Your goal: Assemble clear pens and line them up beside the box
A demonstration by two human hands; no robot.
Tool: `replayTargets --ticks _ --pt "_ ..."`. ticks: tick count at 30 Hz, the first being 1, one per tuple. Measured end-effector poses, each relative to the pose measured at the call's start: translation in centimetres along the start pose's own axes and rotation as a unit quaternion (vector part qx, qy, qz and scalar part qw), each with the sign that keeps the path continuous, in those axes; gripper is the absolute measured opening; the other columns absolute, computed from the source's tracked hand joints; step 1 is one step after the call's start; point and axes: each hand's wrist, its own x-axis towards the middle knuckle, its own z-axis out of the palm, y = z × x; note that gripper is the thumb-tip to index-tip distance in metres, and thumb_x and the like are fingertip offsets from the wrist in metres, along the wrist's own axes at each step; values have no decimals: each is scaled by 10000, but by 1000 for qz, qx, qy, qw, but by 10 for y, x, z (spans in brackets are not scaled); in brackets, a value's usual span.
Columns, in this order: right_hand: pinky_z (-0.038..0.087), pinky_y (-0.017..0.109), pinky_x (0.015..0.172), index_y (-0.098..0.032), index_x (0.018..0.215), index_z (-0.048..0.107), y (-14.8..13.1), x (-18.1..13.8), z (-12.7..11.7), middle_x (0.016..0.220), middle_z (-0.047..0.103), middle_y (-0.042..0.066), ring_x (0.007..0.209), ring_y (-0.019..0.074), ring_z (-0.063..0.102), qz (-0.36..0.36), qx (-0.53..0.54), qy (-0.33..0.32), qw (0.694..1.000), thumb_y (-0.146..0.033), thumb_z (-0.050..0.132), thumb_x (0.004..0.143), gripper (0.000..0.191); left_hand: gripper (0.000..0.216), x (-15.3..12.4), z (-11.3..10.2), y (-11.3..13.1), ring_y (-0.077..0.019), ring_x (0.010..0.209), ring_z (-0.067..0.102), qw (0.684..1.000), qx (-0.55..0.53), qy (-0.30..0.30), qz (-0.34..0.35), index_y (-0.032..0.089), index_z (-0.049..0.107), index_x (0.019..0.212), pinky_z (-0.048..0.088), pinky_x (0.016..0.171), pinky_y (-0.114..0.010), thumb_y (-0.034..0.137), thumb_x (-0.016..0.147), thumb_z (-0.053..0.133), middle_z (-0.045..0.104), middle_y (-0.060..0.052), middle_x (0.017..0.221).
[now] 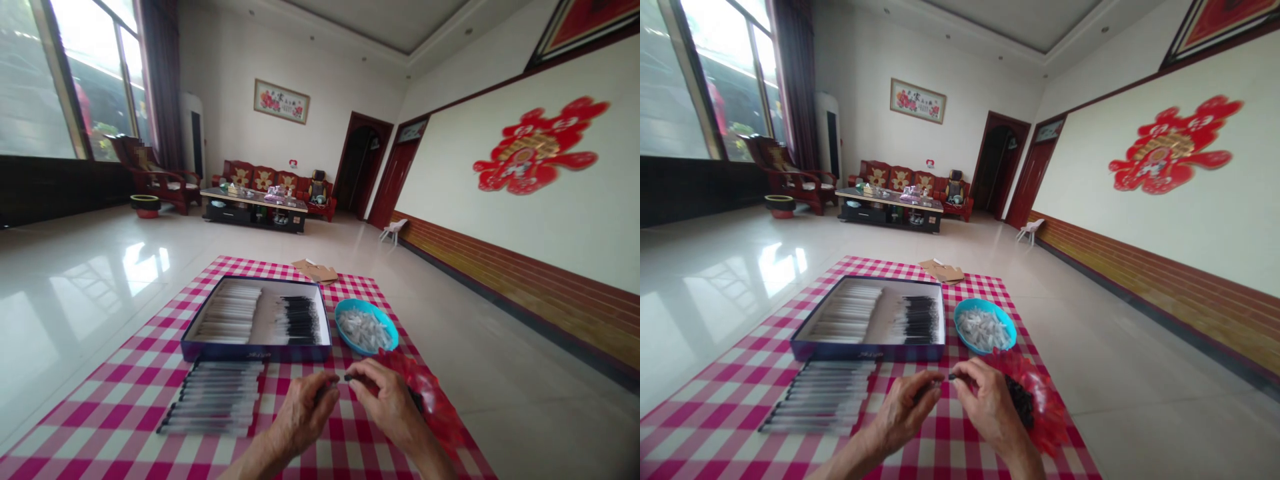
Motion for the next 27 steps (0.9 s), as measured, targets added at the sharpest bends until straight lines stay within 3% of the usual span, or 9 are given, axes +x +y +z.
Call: replayTargets --ticks 6,13,19,23,27 --pt "484 251 704 -199 870 642 -7 2 19 820 653 26 755 156 626 -31 -17 -8 999 -134 519 828 146 202 4 0 -7 -77 500 382 999 4 17 -41 166 543 702 262 490 -212 252 877 489 446 48 561" --pt "484 276 730 -193 956 623 -7 1 32 878 640 54 799 170 627 -79 -87 10 993 -84 422 857 250 195 4 0 -12 -79 504 357 999 -10 5 -45 170 523 729 250 502 -218 264 888 459 407 56 570" --pt "470 289 681 -197 888 616 -12 7 34 820 628 45 747 183 617 -52 -157 -6 986 -66 444 811 230 217 6 -4 -12 -89 500 401 998 16 15 -62 170 571 724 280 506 -216 285 879 473 488 37 550" --pt "478 277 664 -198 790 626 -15 26 25 791 641 35 717 170 617 -19 -76 1 997 -111 507 773 149 226 9 -7 -13 -99 522 483 997 11 44 -63 177 653 870 333 513 -200 325 892 483 599 11 619" --pt "513 291 679 -179 849 630 -9 40 25 777 685 37 721 184 646 81 124 30 989 -267 589 776 121 288 9 -10 -12 -103 507 488 995 13 74 -68 184 650 1027 353 498 -196 354 912 448 604 14 617"
